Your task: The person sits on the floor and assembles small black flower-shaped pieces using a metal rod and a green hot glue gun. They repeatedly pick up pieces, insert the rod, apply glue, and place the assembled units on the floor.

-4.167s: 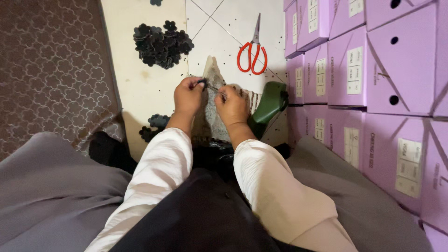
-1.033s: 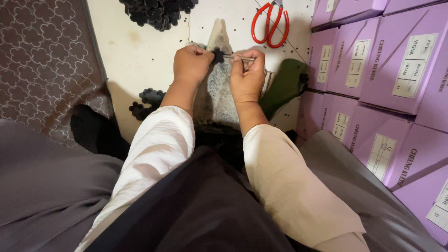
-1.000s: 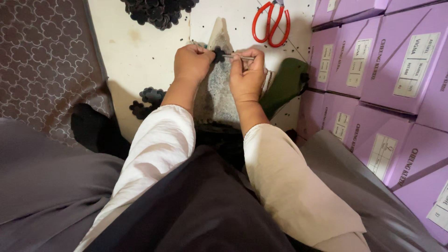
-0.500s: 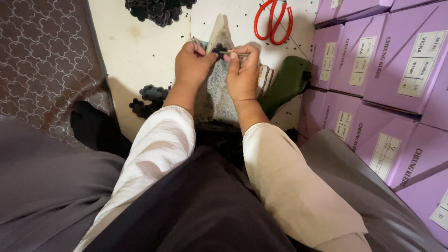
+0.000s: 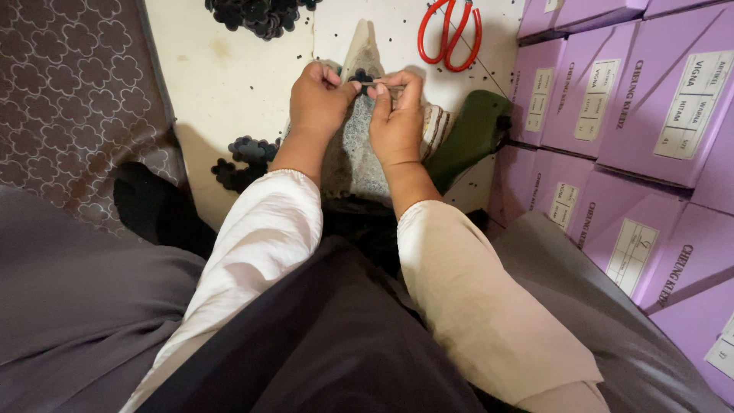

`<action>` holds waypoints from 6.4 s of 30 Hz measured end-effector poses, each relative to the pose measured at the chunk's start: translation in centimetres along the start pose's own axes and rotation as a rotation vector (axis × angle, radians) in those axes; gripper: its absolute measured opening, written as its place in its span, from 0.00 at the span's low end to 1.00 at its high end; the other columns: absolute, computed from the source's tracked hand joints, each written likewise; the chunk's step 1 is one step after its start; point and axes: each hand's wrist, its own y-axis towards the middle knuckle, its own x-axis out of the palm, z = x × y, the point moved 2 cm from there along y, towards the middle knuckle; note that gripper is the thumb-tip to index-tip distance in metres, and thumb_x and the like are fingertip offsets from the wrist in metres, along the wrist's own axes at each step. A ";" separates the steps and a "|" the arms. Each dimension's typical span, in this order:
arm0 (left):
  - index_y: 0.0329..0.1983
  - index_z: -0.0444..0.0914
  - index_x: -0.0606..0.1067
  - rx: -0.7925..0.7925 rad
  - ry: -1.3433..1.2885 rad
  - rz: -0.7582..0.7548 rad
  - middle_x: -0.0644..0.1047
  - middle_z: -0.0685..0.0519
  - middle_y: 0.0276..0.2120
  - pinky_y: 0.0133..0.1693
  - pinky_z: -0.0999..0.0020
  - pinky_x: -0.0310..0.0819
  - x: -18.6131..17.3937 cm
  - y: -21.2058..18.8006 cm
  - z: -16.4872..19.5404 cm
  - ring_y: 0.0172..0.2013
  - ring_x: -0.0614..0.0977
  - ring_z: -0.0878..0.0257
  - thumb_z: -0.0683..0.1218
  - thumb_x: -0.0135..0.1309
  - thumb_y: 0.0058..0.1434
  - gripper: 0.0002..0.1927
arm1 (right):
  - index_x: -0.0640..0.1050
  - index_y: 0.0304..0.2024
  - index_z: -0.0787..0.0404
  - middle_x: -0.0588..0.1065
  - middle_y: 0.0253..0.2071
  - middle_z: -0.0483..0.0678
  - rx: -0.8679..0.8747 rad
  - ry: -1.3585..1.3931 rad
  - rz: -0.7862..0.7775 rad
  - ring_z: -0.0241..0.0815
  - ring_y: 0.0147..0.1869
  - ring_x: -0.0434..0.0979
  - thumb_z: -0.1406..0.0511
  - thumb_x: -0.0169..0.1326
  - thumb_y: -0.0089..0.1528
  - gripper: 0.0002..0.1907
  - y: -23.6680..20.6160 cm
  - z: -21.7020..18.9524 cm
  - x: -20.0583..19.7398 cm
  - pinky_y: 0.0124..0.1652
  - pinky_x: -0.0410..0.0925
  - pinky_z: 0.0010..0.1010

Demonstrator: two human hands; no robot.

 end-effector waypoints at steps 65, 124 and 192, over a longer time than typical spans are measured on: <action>0.43 0.45 0.82 0.582 0.399 0.215 0.82 0.47 0.34 0.33 0.54 0.77 0.0 -3.8 4.3 0.33 0.83 0.47 0.51 0.58 0.66 0.08 | 0.68 0.61 0.70 0.70 0.60 0.64 0.935 -0.531 0.629 0.63 0.60 0.70 0.53 0.66 0.53 0.42 -6.7 -1.2 -9.5 0.56 0.62 0.51; 0.41 0.50 0.82 0.620 0.501 0.155 0.81 0.47 0.27 0.28 0.53 0.74 -0.7 -4.0 5.7 0.26 0.83 0.48 0.50 0.54 0.67 0.07 | 0.67 0.62 0.65 0.76 0.51 0.54 -0.117 -0.362 0.058 0.51 0.55 0.79 0.64 0.70 0.47 0.43 -3.3 -16.0 -4.1 0.54 0.71 0.39; 0.41 0.44 0.80 0.736 0.363 0.156 0.81 0.45 0.30 0.33 0.51 0.76 -0.4 -4.6 4.7 0.31 0.83 0.46 0.43 0.54 0.65 0.06 | 0.68 0.59 0.63 0.75 0.51 0.54 -0.185 -0.280 0.160 0.54 0.53 0.79 0.63 0.72 0.51 0.38 -3.7 -16.5 -4.3 0.55 0.72 0.40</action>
